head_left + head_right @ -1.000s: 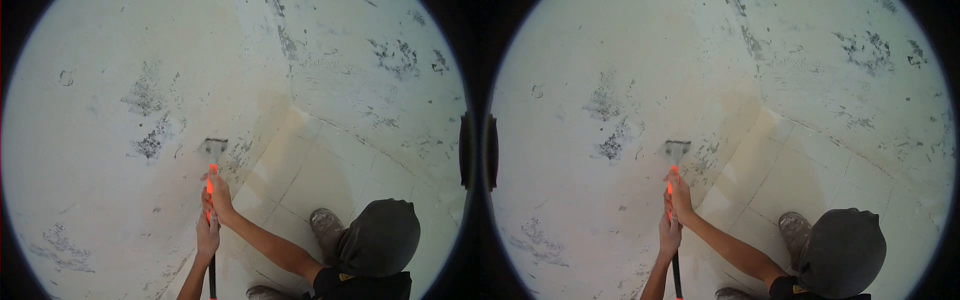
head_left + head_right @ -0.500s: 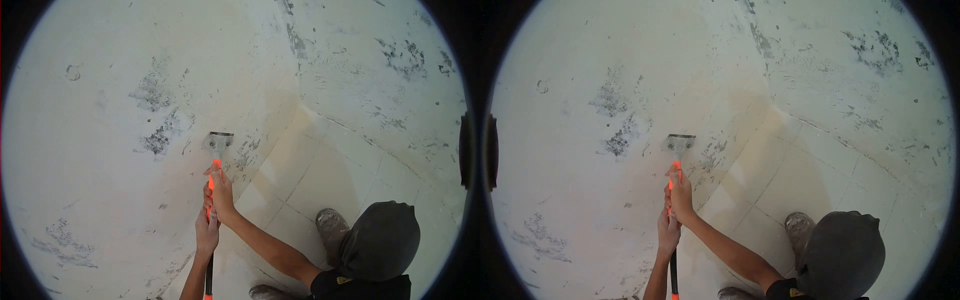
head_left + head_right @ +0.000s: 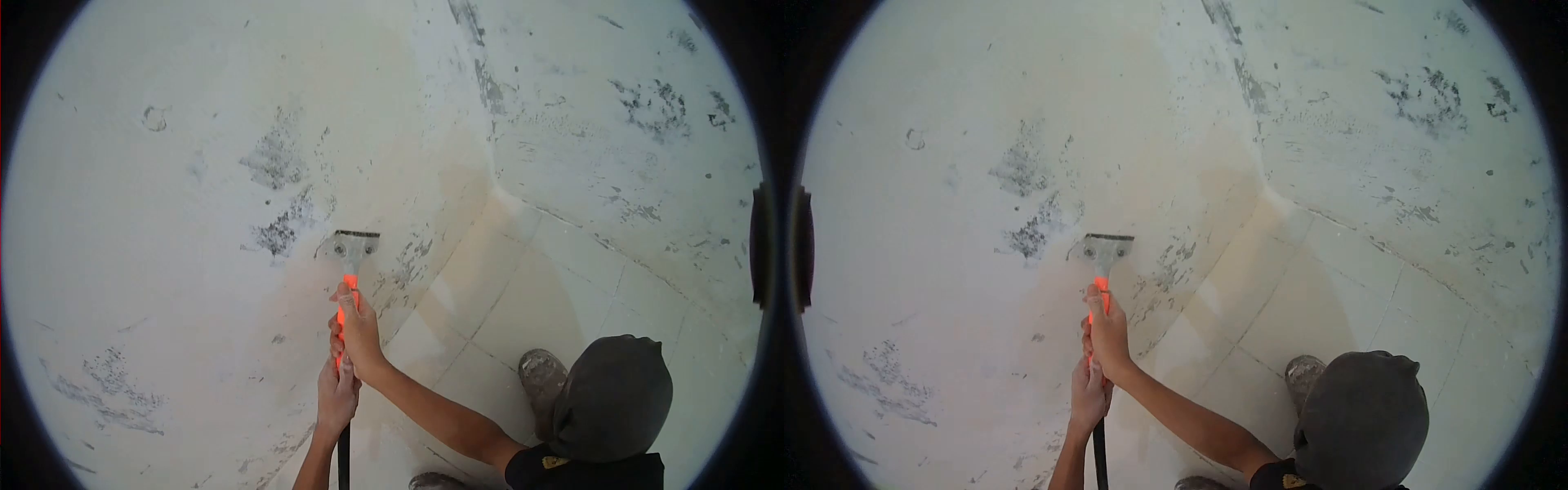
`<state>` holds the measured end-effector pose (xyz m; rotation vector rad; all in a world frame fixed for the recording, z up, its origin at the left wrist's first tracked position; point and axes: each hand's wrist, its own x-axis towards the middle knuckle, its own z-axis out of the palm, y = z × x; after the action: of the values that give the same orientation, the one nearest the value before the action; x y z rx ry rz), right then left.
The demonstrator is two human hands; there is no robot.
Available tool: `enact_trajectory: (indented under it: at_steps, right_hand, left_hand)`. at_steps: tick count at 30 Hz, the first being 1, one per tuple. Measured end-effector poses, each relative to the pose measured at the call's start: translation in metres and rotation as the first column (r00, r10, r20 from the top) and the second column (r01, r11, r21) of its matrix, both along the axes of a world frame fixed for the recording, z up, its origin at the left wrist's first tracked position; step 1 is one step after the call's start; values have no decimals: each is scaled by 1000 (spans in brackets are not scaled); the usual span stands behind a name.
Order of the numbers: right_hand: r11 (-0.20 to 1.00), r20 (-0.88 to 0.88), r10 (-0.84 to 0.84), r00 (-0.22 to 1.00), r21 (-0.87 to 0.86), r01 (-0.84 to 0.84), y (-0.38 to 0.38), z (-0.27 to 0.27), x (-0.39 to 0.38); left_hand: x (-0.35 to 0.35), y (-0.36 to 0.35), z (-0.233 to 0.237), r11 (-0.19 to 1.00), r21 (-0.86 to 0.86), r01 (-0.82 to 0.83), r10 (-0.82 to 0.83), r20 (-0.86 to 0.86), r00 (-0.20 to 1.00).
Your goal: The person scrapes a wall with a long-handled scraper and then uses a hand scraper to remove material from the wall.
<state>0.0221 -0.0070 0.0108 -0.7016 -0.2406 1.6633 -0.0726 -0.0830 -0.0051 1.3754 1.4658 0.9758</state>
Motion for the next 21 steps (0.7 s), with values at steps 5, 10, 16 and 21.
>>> enact_trajectory:
  at_steps: [5, 10, 16, 21]
  right_hand:
    - [993, -63, -118, 991, -16, 117, 15, -7, -3]
    - [1000, -42, -25, 999, 7, 25, 4, -5, 6]
    - [997, -77, -78, 994, 21, 80, 19, -1, 18]
    - [1000, -32, 19, 999, 23, -18, 14, -8, 19]
  left_hand:
    - [-10, 21, -6, 997, -45, 67, -73, -163, 984]
    - [5, 3, 9, 989, -143, 32, -40, -47, 998]
    - [5, 37, -7, 995, -49, 92, -98, -134, 986]
    - [11, 23, -8, 990, -143, 8, -7, 6, 1000]
